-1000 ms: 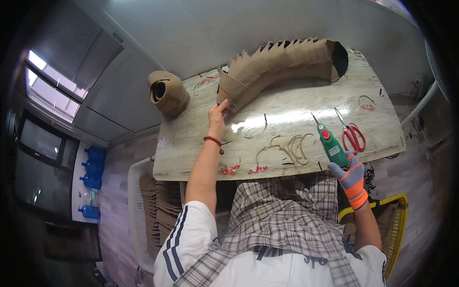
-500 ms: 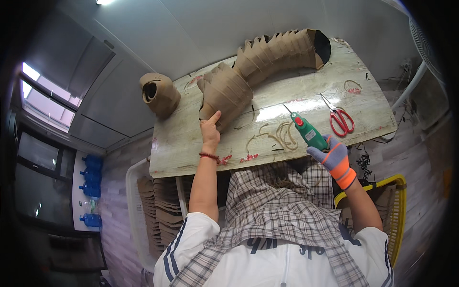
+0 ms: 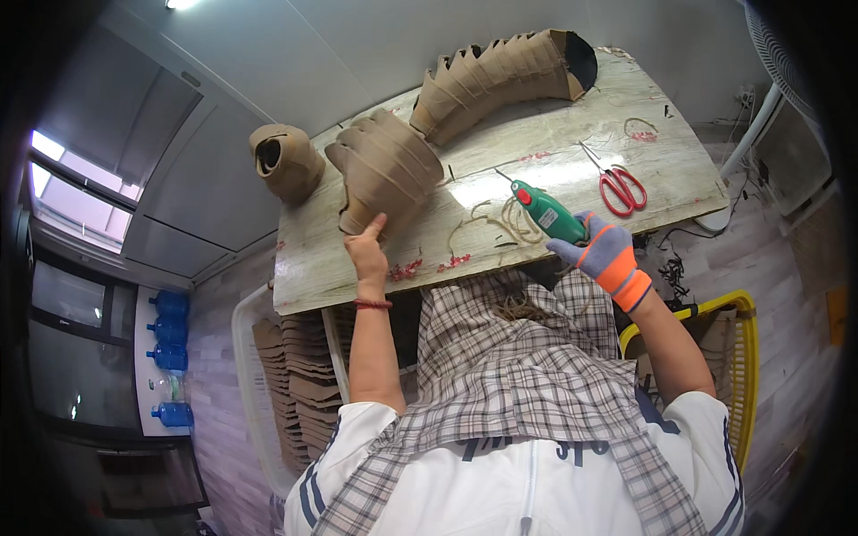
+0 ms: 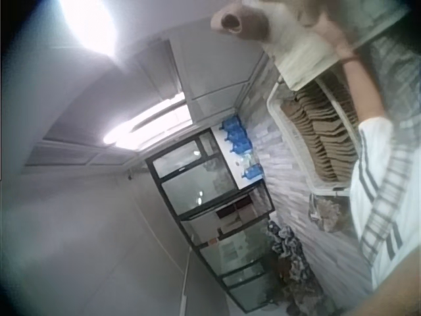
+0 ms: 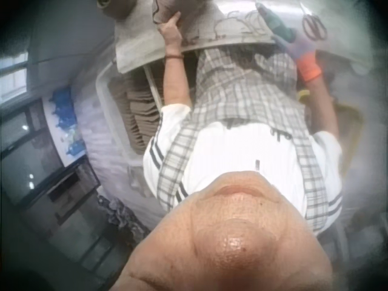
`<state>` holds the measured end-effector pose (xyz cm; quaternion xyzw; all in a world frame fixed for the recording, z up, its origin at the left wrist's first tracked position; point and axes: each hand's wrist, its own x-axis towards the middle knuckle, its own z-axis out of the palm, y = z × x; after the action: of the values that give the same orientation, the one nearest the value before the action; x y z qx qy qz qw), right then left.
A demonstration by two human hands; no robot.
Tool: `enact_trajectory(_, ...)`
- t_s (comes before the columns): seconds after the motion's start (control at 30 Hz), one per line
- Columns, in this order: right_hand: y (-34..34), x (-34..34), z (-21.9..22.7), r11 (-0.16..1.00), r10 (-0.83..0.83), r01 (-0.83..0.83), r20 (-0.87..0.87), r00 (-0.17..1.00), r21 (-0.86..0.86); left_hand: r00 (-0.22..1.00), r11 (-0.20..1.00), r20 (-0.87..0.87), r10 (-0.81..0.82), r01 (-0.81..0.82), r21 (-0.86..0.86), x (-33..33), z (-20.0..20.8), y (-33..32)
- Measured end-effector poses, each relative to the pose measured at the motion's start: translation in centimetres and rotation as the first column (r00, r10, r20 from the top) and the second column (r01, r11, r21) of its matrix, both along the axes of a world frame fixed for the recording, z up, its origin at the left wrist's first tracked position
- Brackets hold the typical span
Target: The person trims the edges of shoe uppers using scissors and a rotary tool. They handle multiple uppers one at a time, placing finished pieces on the table and moving baskets of materials to access more items.
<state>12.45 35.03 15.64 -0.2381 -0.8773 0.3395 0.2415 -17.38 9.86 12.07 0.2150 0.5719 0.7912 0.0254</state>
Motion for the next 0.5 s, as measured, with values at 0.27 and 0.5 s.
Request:
enact_trajectory(0.27,0.3,-0.7,-0.7,1.000,-0.012,0.011,0.007,1.000,0.022,0.982,0.967,-0.177,0.069,-0.109,-0.230,0.2,0.9,-1.2)
enact_trajectory(0.5,0.3,-0.8,-0.7,0.997,0.001,0.001,-0.024,1.000,0.082,0.976,0.962,0.218,-0.009,-0.052,0.269,1.5,6.8,-4.4)
